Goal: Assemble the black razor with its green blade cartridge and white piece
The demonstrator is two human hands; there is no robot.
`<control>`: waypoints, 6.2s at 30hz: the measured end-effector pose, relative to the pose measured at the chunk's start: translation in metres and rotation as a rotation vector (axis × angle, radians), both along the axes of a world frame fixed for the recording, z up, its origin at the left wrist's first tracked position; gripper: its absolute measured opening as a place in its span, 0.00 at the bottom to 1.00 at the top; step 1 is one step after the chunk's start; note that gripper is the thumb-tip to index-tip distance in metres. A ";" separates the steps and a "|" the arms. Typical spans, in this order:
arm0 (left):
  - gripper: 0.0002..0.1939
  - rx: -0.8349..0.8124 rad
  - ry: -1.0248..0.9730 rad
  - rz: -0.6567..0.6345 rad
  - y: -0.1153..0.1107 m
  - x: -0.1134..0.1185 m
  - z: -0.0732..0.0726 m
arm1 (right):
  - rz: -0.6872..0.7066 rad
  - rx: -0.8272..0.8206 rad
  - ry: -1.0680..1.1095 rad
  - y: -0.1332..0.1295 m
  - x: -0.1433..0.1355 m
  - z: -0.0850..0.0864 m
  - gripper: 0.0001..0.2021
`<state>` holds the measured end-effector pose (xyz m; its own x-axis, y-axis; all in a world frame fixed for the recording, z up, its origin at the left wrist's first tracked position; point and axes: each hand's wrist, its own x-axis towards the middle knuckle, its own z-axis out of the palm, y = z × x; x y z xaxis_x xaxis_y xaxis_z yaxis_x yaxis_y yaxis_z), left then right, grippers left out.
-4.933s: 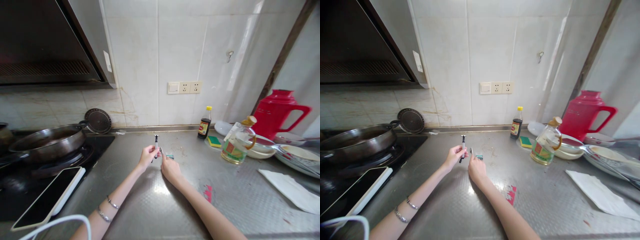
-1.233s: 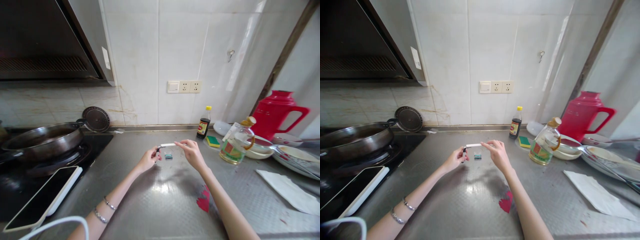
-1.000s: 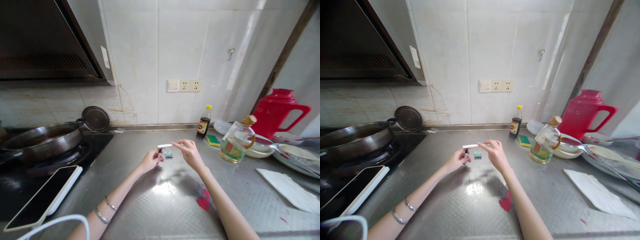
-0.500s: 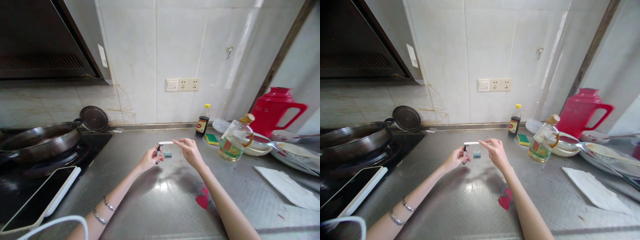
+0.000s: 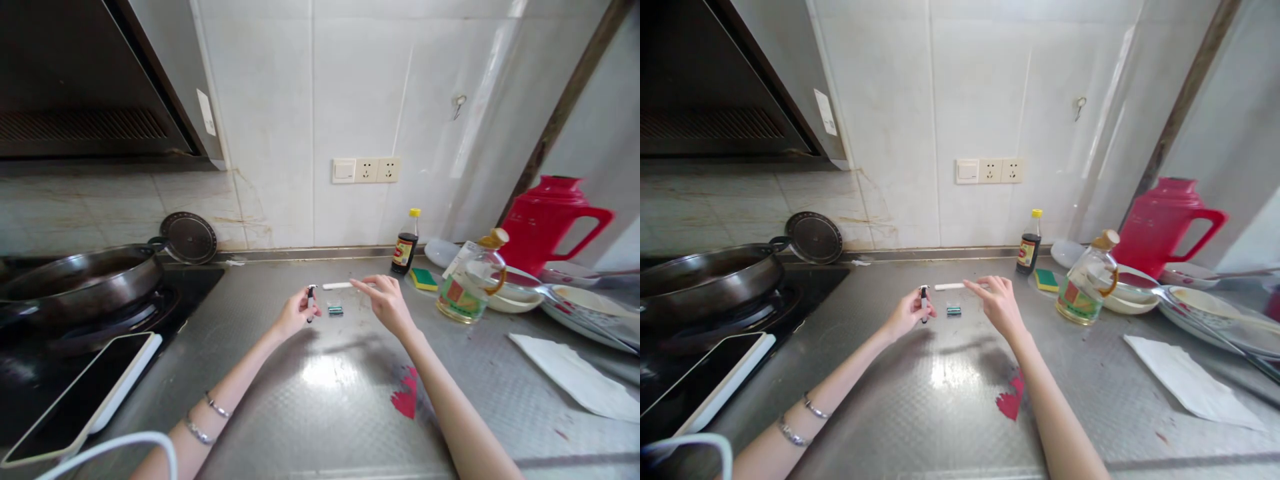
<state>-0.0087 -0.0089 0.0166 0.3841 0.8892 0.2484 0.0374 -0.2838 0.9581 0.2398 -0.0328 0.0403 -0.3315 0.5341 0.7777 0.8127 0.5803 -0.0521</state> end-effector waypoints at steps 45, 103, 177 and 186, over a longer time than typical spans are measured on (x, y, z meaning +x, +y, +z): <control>0.09 0.051 0.047 0.011 -0.005 -0.001 0.007 | -0.007 0.080 0.009 -0.007 -0.013 0.003 0.26; 0.06 0.195 0.141 0.029 -0.005 -0.004 0.012 | 0.078 0.018 0.050 -0.004 -0.018 -0.007 0.24; 0.02 -0.816 -0.384 -0.064 -0.043 0.014 0.009 | 0.084 -0.414 0.083 0.012 -0.018 -0.032 0.16; 0.02 -0.806 -0.396 -0.080 -0.045 0.016 0.007 | 0.186 -0.469 0.197 0.015 -0.010 -0.030 0.15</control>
